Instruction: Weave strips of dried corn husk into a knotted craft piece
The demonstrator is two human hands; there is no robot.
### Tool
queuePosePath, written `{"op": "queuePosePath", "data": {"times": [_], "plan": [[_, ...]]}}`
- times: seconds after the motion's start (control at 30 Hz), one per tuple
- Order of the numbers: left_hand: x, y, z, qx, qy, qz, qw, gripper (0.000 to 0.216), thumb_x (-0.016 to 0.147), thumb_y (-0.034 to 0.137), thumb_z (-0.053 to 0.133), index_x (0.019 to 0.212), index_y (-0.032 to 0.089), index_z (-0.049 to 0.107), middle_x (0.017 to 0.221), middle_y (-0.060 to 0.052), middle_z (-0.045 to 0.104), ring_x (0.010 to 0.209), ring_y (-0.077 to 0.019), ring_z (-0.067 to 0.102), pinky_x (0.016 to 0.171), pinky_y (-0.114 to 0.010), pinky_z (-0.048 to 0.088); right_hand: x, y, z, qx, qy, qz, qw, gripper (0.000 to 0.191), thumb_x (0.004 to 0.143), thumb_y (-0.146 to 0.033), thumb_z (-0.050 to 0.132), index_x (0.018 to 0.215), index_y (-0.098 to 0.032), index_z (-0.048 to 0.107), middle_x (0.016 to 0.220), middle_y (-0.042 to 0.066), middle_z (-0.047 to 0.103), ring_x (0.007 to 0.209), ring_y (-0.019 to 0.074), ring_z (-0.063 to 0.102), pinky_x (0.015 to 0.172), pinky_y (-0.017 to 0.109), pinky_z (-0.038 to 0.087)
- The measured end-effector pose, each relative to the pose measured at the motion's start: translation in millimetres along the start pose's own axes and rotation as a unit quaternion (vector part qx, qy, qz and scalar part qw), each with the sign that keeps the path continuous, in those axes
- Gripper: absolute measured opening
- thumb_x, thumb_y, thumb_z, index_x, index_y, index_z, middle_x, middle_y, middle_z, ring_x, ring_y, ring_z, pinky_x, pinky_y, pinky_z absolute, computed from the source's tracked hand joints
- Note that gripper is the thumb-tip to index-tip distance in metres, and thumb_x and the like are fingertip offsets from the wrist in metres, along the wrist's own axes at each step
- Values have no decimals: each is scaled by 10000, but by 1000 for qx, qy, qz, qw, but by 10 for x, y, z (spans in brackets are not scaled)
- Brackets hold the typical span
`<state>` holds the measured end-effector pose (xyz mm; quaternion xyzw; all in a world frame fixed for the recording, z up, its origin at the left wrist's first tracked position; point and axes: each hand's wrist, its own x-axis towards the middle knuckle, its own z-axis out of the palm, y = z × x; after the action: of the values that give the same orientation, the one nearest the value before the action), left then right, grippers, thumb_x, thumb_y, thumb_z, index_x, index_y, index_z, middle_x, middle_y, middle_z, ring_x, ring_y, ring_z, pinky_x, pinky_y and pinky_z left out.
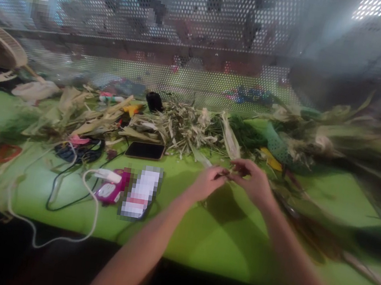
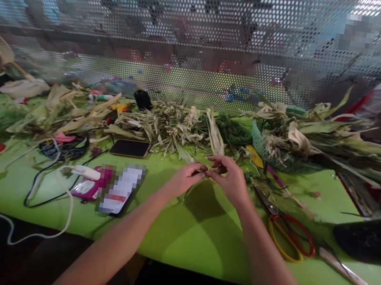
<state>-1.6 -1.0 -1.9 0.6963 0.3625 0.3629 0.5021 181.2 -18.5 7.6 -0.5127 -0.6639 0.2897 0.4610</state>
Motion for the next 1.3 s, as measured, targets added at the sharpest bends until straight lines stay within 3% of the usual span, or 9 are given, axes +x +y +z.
{"op": "queuePosePath", "data": {"times": [0.13,0.3,0.5,0.57,0.77,0.9,1.13,1.3], "plan": [[8,-50,-11,-28,-11,-26,999,200,890,331,586,959,164,671,929,-63,647,869,-188,568,835,-322,414,0,-13,-25,-47,-12,-20,999,175,800,-392,709,826,-220,720,808,49,688,769,208,626,707,335,487],[18,-71,-2,-55,-22,-44,997,242,880,348,606,1009,147,643,942,-73,657,854,-181,582,803,-312,436,-19,-17,9,-74,28,-4,997,162,805,-375,694,798,-213,687,781,36,690,728,194,622,696,315,474],[11,-38,14,88,1,47,995,96,867,195,588,926,160,654,945,-73,632,914,-197,564,845,-338,444,-61,29,120,-29,50,39,998,169,807,-357,672,778,-191,655,718,13,658,642,153,573,593,263,433],[14,-23,11,90,2,54,995,101,868,208,596,930,163,661,937,-70,636,911,-197,567,844,-336,447,-58,26,130,-7,60,47,997,192,796,-374,683,760,-187,654,688,7,647,624,146,561,582,260,430],[24,-26,-16,-19,-4,-13,1000,240,862,382,628,924,158,686,891,-55,665,866,-185,583,819,-310,432,-32,-70,102,31,61,27,997,202,745,-389,737,769,-191,705,734,24,675,685,164,595,656,293,476],[41,-98,-28,-102,56,-50,992,236,817,373,681,909,157,698,877,-41,684,849,-169,588,819,-293,421,-35,-124,98,72,73,70,992,249,757,-386,717,915,-194,732,768,24,694,681,158,603,647,284,475],[65,-203,60,-238,158,-74,955,212,737,337,755,837,156,706,775,0,655,757,-118,559,770,-250,416,-54,-20,149,12,45,69,997,227,778,-413,682,764,-187,691,695,19,657,646,152,556,603,268,424],[62,-214,133,-347,197,-101,911,225,688,317,792,800,153,685,740,12,639,733,-102,563,775,-243,436,-48,24,222,89,-23,124,988,273,741,-449,717,705,-185,658,634,-1,605,607,137,522,597,274,419]]}}
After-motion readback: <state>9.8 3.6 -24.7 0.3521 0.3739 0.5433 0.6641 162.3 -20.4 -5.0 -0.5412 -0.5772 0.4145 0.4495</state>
